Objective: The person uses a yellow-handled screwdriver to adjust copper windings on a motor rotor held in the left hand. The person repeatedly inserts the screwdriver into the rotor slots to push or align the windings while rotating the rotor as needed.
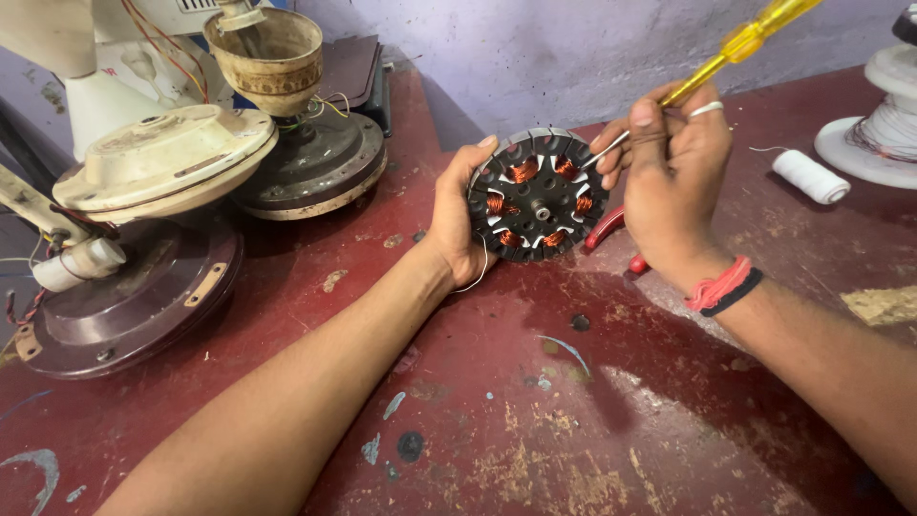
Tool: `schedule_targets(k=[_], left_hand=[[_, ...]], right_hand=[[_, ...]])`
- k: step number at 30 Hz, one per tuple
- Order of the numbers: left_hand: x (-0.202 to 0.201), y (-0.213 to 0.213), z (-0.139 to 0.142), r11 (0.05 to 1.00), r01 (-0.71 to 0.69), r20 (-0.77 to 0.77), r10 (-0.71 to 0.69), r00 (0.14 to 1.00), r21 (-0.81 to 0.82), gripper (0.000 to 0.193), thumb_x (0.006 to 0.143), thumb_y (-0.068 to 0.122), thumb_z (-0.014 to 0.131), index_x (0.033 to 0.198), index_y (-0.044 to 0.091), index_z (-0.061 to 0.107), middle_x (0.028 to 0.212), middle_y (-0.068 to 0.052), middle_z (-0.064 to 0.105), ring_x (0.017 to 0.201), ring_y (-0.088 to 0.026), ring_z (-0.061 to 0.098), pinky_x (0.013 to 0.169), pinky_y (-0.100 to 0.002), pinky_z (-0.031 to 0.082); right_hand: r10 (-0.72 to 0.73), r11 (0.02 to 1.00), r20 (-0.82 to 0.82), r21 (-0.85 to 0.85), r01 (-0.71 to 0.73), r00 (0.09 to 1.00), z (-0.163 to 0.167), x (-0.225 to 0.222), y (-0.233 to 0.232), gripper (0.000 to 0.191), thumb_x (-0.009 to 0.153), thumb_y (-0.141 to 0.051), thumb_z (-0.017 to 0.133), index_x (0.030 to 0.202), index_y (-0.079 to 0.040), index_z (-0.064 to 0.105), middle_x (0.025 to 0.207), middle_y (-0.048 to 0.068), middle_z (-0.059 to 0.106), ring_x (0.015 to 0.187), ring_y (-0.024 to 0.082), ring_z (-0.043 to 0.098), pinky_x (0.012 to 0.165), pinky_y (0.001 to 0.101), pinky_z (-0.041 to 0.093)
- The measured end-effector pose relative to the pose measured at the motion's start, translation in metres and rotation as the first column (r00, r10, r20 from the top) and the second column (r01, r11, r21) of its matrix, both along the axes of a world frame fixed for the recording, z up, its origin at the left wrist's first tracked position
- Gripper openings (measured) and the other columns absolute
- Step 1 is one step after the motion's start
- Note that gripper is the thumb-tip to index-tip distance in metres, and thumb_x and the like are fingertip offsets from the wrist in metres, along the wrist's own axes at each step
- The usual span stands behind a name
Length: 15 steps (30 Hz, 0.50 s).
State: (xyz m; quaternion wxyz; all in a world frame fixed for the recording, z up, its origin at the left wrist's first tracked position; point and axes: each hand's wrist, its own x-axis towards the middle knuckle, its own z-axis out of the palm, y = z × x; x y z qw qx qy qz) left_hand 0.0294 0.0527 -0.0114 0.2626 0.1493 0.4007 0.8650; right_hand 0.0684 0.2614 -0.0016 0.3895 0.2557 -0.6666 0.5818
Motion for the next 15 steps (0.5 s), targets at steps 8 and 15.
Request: schedule_targets(k=[8,15], left_hand=[[-0.0034,0.0019,-0.0042,0.999,-0.011,-0.015,0.011,1.000,0.041,0.049,0.091,0.051,0.062,0.111,0.008,0.070,0.110,-0.014,0.073,0.100,-0.029,0.071,0.091,-0.051,0.060],[-0.0019,0.0022,-0.0019,1.000,-0.010,0.021,0.009,1.000,0.026,0.049,0.088,0.053,0.061,0.108,0.010,0.072,0.107,-0.011,0.075,0.097,-0.027,0.072,0.090,-0.051,0.060]], right_hand=[[0.053,0.996,-0.022,-0.066,-0.054,0.998,0.0010,0.0022,0.0022,0.017,0.126,-0.015,0.049,0.119,-0.001,0.042,0.087,0.017,0.068,0.071,0.019,0.070,0.058,0.0267,0.056],[0.007,1.000,-0.020,0.001,-0.007,1.000,0.0035,0.0056,-0.0020,0.020,0.126,-0.016,0.050,0.117,0.001,0.043,0.090,0.019,0.071,0.071,0.018,0.071,0.059,0.0266,0.058]])
